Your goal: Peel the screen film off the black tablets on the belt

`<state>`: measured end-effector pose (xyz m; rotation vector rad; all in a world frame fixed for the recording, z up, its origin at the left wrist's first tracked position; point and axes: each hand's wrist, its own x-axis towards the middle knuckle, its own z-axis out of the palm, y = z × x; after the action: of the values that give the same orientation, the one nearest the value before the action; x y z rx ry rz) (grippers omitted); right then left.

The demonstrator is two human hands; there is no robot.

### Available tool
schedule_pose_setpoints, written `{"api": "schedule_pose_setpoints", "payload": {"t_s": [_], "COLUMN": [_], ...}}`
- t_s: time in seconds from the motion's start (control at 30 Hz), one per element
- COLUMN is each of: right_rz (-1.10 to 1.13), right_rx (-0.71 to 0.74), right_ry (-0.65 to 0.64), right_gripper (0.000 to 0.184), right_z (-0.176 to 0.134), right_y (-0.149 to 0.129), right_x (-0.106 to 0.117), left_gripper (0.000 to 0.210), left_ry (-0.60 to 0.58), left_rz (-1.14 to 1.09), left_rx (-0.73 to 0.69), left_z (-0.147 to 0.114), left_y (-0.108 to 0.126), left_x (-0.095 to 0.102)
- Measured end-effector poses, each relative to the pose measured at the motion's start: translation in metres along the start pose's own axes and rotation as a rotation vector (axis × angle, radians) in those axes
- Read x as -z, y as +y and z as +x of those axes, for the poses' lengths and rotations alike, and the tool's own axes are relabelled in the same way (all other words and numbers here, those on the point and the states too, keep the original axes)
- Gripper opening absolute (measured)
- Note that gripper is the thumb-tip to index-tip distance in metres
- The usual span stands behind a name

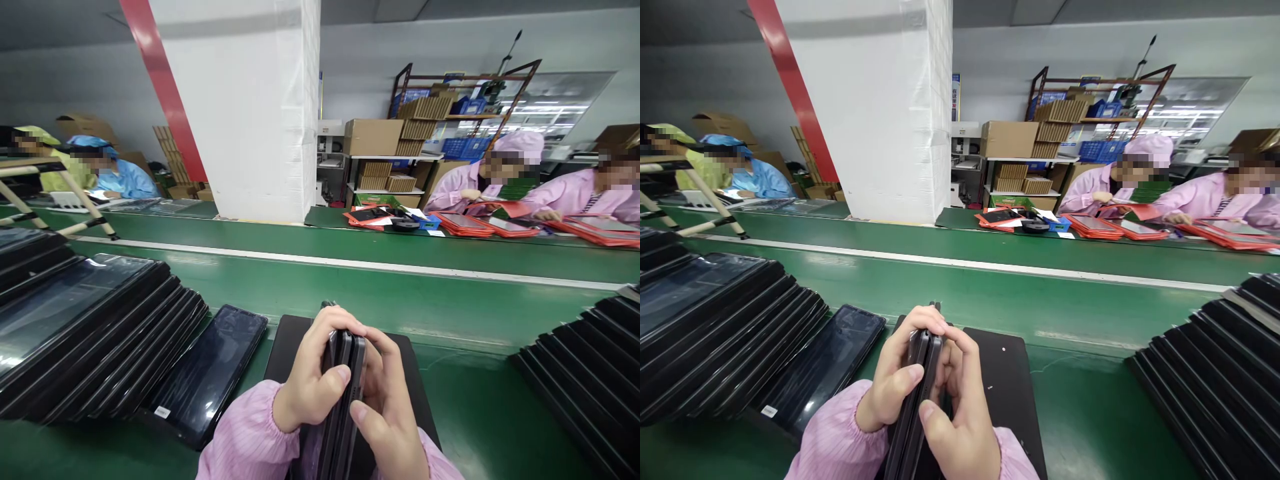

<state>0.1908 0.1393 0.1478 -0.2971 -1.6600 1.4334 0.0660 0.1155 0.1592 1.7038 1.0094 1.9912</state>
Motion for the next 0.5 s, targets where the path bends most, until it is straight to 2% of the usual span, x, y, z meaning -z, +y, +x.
{"api": "schedule_pose_setpoints", "payload": {"t_s": [0.17, 0.27, 0.33, 0.43, 0.5], "right_rz": [-0.076, -0.22, -0.324, -0.391, -0.436], "right_rx": [-0.006, -0.12, -0.225, -0.232, -0.149], "right_ry": [0.002, 0.01, -0.047, -0.098, -0.041], "right_gripper": [0.05, 0.08, 0.092, 0.075, 0.061], "right_z": [-0.002, -0.004, -0.003, -0.001, 0.0], "right_y": [0.002, 0.0, -0.004, -0.011, -0.013], "right_x": [-0.001, -0.008, -0.014, -0.016, -0.012], "left_gripper": [0.031, 0.033, 0.039, 0.045, 0.049], "left_ry": [0.01, 0.053, 0.13, 0.251, 0.322], "left_rz": [0.028, -0.014, -0.105, -0.173, -0.114], "left_rx": [-0.002, 0.052, 0.094, 0.108, 0.165], "left_z": [0.002, 0.0, -0.004, -0.012, -0.019], "left_y": [-0.003, -0.007, -0.01, -0.02, -0.033], "left_x": [0.003, 0.002, -0.001, -0.007, -0.006]}}
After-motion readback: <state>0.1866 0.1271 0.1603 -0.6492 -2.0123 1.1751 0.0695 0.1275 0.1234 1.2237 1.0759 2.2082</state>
